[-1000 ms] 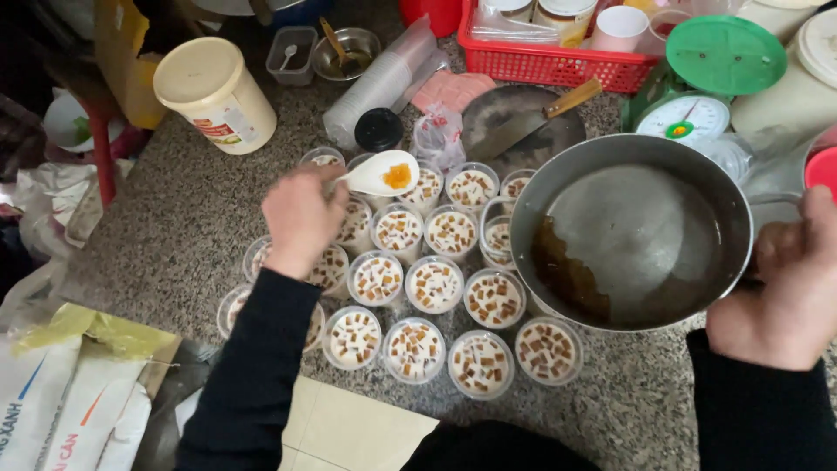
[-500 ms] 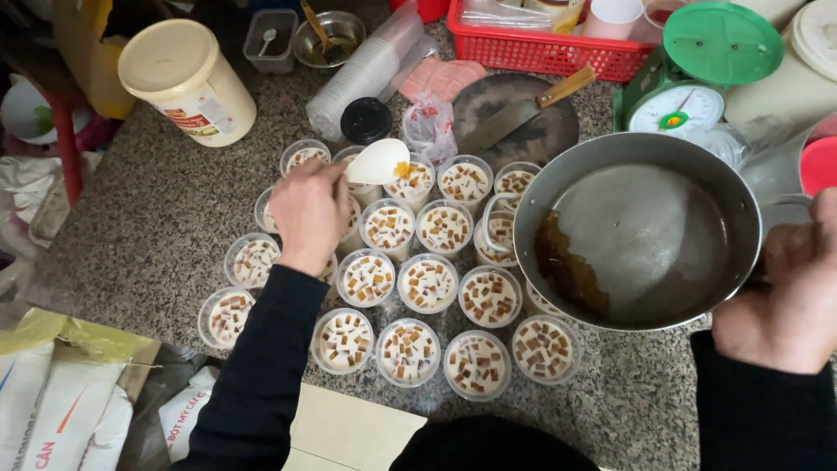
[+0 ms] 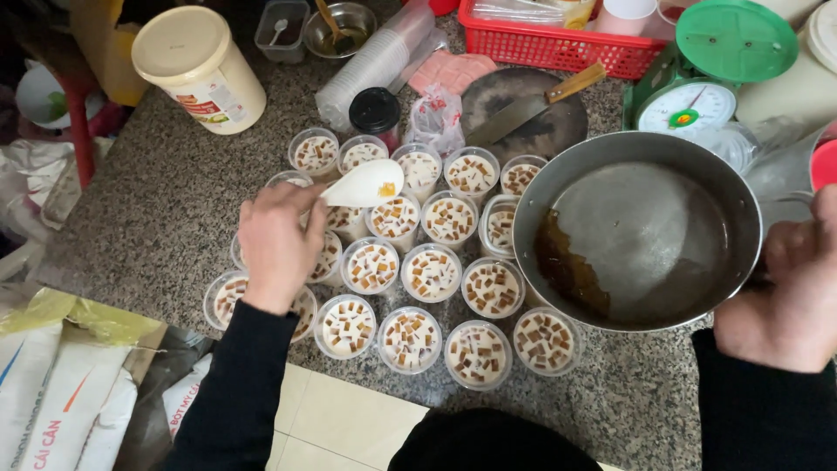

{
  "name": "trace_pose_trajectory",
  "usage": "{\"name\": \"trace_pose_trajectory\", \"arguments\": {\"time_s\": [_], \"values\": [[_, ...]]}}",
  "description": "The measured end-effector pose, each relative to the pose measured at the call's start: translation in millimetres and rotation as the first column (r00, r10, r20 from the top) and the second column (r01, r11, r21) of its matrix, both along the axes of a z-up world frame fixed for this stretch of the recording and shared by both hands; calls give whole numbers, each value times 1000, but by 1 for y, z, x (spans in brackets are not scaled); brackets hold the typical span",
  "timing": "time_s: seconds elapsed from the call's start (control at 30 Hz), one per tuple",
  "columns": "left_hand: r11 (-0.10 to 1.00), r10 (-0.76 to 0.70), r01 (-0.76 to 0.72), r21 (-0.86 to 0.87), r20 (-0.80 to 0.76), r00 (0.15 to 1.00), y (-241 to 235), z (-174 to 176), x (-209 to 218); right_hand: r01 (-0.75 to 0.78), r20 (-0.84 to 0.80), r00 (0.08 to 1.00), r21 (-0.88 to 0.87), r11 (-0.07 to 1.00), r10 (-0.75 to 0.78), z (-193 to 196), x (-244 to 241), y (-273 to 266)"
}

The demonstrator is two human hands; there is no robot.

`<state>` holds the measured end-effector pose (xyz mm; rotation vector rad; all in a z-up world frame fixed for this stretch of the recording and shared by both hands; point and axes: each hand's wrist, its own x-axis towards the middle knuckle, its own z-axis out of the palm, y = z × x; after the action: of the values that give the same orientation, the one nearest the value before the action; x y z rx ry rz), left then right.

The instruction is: The person uses a white ladle to scoop a brown, gelatinous topping from a metal pot and adds it to multiple small plastic cups filled with a white liquid. The person systematically fills each cup in rows on a granite countertop.

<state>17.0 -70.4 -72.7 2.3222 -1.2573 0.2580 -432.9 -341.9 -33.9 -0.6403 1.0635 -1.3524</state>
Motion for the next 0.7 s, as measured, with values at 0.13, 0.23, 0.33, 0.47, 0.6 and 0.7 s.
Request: {"name": "trace_pose_trajectory", "arguments": {"time_s": [0.13, 0.23, 0.33, 0.47, 0.6, 0.7], "values": [[987, -159, 138, 81, 414, 896, 15, -5, -13, -73, -31, 997, 7, 997, 73, 6, 8, 4], [974, -225, 166, 154, 595, 772, 20, -3, -16, -64, -38, 997, 4, 998, 65, 11, 12, 7], [978, -188, 197, 64, 671, 717, 18, 11, -19, -24, -14, 1000, 21, 999, 24, 10, 12, 7], [925, -154, 339, -174, 643, 751, 7, 59, -42, -48, -52, 998, -30, 998, 47, 22, 25, 14], [826, -306, 523, -210, 611, 730, -18, 97, -84, 3, -127, 992, -132, 991, -20, 38, 47, 23], [824, -456, 566, 35, 634, 625, -33, 107, -110, -65, -180, 982, -78, 995, 50, 48, 60, 31]]}}
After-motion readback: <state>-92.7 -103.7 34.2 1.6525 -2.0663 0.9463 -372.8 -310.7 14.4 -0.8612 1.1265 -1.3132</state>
